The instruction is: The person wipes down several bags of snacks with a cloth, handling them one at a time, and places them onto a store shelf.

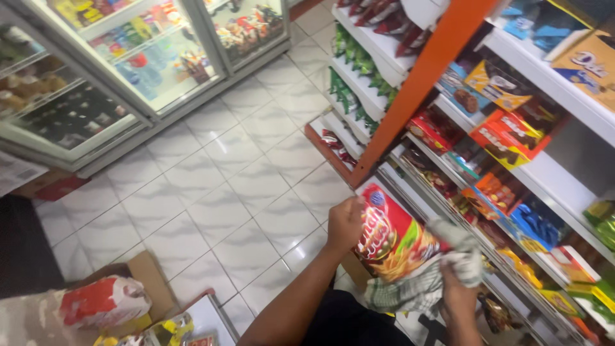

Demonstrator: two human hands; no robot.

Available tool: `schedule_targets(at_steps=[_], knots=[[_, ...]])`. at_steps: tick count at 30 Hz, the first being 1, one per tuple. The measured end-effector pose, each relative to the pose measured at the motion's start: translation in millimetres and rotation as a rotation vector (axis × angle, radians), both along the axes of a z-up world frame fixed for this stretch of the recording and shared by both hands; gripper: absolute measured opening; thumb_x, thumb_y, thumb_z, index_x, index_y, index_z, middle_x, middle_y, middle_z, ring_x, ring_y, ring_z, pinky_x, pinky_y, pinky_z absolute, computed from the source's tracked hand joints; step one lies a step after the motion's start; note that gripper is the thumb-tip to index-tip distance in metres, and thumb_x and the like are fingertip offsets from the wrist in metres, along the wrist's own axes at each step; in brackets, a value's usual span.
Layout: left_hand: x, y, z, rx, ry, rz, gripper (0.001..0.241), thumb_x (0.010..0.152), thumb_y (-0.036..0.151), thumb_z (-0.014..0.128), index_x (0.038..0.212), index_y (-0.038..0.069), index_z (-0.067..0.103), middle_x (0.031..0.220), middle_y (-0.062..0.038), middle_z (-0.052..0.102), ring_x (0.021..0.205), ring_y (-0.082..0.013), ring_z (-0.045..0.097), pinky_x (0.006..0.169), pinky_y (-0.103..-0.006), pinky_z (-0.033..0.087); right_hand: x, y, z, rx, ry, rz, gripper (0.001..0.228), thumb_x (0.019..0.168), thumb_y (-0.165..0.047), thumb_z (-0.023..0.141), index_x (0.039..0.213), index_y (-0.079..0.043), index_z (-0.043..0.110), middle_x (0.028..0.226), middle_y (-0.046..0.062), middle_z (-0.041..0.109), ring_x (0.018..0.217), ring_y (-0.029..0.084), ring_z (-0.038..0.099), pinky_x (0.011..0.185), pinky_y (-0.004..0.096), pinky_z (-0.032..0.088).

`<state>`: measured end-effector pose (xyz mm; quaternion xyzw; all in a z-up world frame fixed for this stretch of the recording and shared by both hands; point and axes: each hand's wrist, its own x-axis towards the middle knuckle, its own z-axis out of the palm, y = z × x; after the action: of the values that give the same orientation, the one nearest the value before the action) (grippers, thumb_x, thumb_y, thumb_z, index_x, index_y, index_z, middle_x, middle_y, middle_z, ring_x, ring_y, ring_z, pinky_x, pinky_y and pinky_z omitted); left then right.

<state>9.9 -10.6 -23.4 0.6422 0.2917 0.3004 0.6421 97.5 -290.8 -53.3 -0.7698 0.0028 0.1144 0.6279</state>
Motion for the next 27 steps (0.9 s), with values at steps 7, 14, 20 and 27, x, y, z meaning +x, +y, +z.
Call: schedule_targets(at_steps=[7,14,20,27], knots=[[34,-33,-36,-0.015,0.089,0.098,0.047,0.109,0.033,0.048,0.077,-0.002,0.054,0.066,-0.020,0.052,0.060,-0.0242,0.047,0.061,-0.0427,0.042,-38,7,48,-0.469,-0.404,0.137,0.026,0.092,-0.009,0.073,0.116,-0.002,0.069,0.108,0.012,0.072,0.098,0.027,0.067,0.091,0.040,0.052],[31,-22,19,0.072,0.018,0.182,0.043,0.109,0.033,0.051,0.081,0.001,0.055,0.070,-0.022,0.053,0.062,-0.0338,0.048,0.062,-0.0454,0.044,-22,81,29,-0.388,-0.590,0.487,0.040,0.090,-0.013,0.073,0.126,0.003,0.063,0.122,0.020,0.067,0.117,0.035,0.063,0.111,0.042,0.045],[-4,-5,35,-0.020,0.032,0.298,0.043,0.107,0.035,0.052,0.082,0.001,0.058,0.068,-0.021,0.055,0.058,-0.0325,0.051,0.058,-0.0441,0.043,46,104,-10,0.245,0.084,0.304,0.057,0.108,-0.029,0.059,0.154,-0.002,0.038,0.151,0.013,0.053,0.134,0.026,0.056,0.116,0.045,0.044],[-39,5,23,-0.260,0.026,0.395,0.049,0.107,0.037,0.053,0.076,-0.001,0.056,0.060,-0.009,0.051,0.060,-0.0149,0.046,0.059,-0.0401,0.046,23,83,4,0.433,0.564,0.520,0.076,0.098,-0.047,0.064,0.157,-0.007,0.038,0.157,0.013,0.050,0.141,0.032,0.052,0.116,0.052,0.044]])
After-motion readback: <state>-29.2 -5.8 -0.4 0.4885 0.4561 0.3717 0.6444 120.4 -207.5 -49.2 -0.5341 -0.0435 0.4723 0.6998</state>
